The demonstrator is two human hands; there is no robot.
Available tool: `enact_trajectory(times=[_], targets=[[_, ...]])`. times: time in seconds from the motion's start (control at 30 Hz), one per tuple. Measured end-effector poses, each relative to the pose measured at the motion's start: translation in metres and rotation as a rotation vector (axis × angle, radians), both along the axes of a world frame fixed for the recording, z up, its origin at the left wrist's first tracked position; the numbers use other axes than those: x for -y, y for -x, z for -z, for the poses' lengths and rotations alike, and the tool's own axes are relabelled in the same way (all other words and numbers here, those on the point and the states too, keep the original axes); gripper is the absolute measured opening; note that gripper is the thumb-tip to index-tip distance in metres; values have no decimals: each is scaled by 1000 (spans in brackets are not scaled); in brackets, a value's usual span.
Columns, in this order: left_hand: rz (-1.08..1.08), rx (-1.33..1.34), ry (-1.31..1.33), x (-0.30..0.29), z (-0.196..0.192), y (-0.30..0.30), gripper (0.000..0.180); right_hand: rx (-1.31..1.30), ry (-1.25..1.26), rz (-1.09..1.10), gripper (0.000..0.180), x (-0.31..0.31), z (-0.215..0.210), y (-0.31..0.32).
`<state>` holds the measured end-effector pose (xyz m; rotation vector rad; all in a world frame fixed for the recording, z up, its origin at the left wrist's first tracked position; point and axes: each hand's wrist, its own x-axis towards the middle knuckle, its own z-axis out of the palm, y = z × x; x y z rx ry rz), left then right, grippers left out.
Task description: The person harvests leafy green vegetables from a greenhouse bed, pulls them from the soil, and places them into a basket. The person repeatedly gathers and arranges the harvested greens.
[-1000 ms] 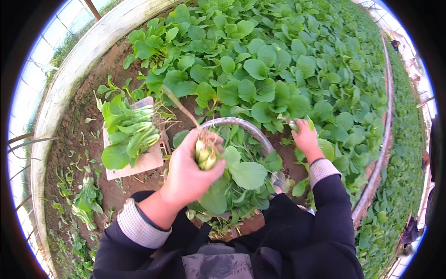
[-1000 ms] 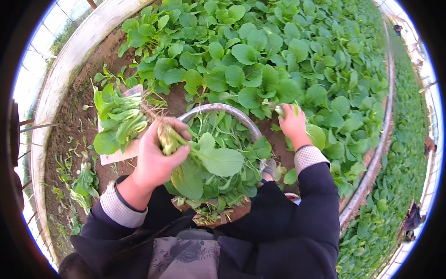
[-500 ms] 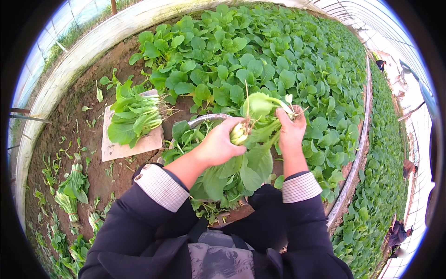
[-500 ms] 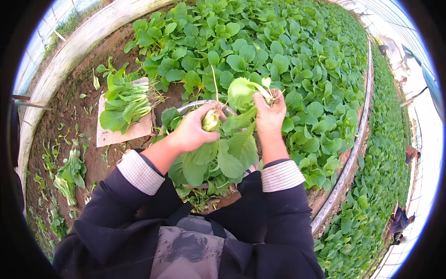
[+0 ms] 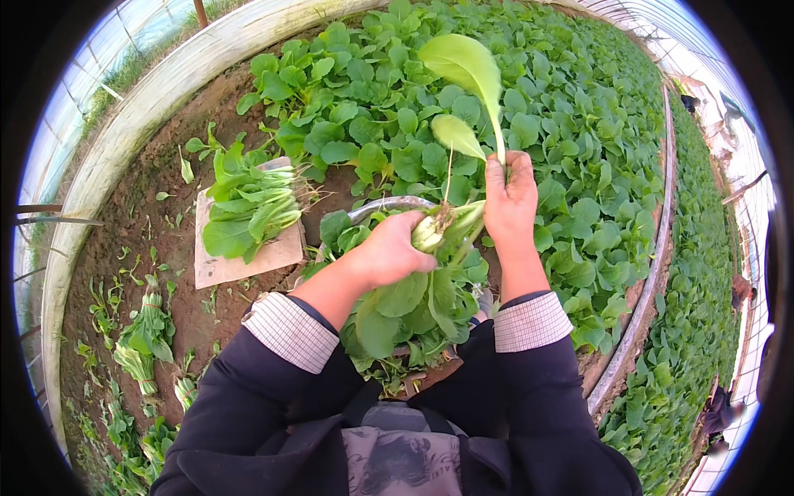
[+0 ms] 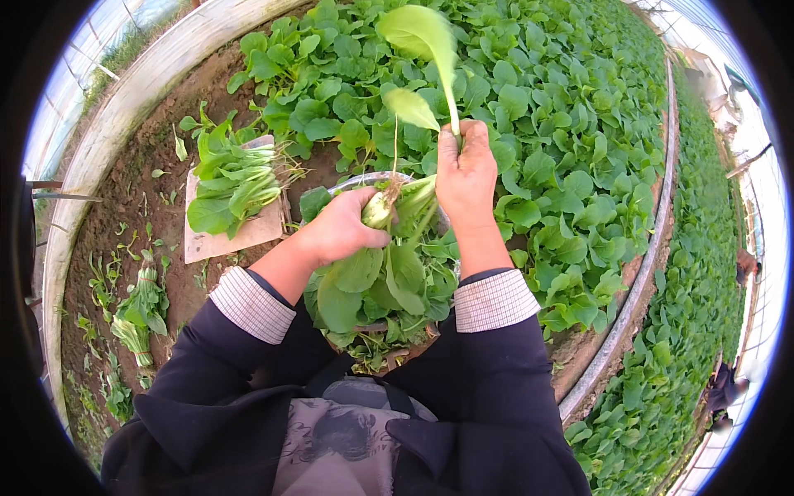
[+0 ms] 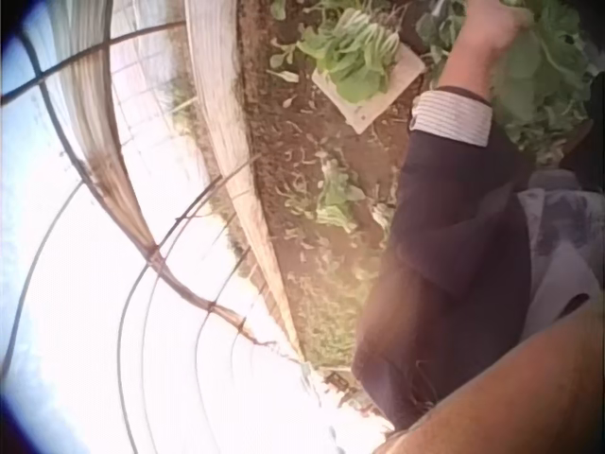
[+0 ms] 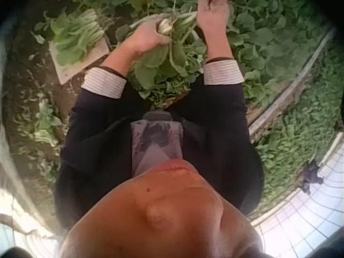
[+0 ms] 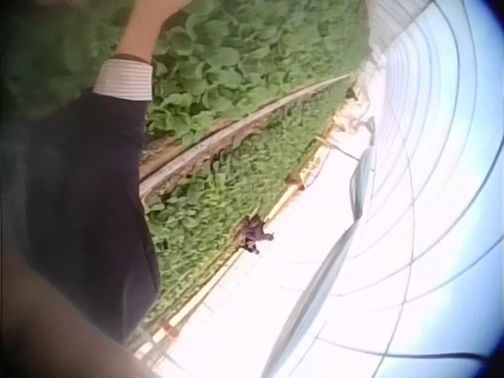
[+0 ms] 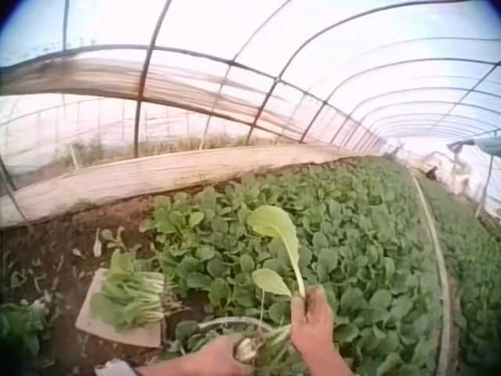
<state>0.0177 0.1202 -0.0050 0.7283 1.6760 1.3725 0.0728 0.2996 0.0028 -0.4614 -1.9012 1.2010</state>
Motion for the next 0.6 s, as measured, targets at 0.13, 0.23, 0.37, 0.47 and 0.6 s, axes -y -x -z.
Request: enact_trajectory(times=[0.13,0.23,0.37,0.47,0.6], targets=[[-55,-21,16,11,-1,13,38,105,149,-16,12,-23,-3,3],[-142,158,-62,24,-5,25,34,836,-238,-55,34,-44,-7,-10],[-154,288,-155,26,-9,26,33,650,99,-337,56,-31,9,-22],[-71,377,-203,22,-8,20,33,92,666,-654,58,16,1,-11],[-102,275,-267,11,-5,13,39,40,478,-500,34,16,7,-5]])
